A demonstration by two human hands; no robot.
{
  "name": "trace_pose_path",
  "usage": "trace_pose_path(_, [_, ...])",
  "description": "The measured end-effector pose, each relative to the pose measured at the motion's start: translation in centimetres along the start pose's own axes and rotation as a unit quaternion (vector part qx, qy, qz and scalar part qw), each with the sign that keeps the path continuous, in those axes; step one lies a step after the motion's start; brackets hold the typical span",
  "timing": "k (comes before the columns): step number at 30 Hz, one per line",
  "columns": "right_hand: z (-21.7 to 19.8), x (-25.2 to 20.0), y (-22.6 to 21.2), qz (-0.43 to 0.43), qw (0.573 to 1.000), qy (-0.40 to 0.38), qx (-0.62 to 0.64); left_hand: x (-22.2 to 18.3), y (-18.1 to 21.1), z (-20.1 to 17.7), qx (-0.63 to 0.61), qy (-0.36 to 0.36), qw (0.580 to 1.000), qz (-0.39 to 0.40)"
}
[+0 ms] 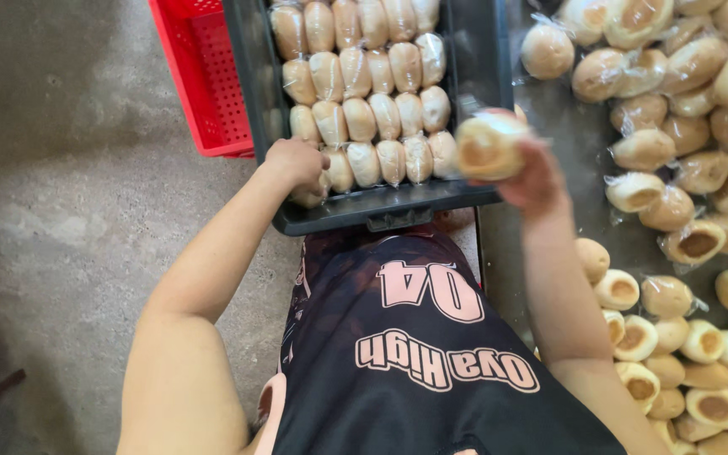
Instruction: The person organizes individually wrapped bread rolls by hand, moving them from a large pile on a table into a black plastic crate and arranging them into neat rows.
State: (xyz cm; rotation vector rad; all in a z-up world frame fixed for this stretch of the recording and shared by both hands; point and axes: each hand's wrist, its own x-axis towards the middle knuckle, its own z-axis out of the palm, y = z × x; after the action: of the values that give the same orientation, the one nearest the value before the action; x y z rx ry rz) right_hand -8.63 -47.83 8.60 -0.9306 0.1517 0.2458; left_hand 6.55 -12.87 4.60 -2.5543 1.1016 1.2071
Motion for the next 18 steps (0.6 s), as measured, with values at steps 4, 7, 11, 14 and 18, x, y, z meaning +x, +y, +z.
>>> trace_pose_path(4, [2.0,7.3,7.9,0.132,0.991,0.020,-0.021,1.0,-0.8,1.0,0.043,-0.017,0.999,0.014])
trace_pose_path(7, [2.8,11.3,12.9,0.174,0.969,-0.031,-0.171,3.2,-1.9,2.3,0.000,0.002,1.000,0.005])
trace_pose_path(11, [3.0,12.8,17.3,0.259,0.891,-0.024,-0.373,4.1,-2.4,2.0,-0.029,0.011,0.999,-0.013])
trace_pose_path(14, [1.5,13.2,18.1,0.249,0.907,-0.005,-0.341,3.7,-1.6,1.8,-0.071,0.011,0.997,0.020])
trace_pose_path(18, [0.2,12.6,18.7,0.170,0.866,-0.058,-0.467,3.3,0.4,3.1,-0.132,0.061,0.987,0.063])
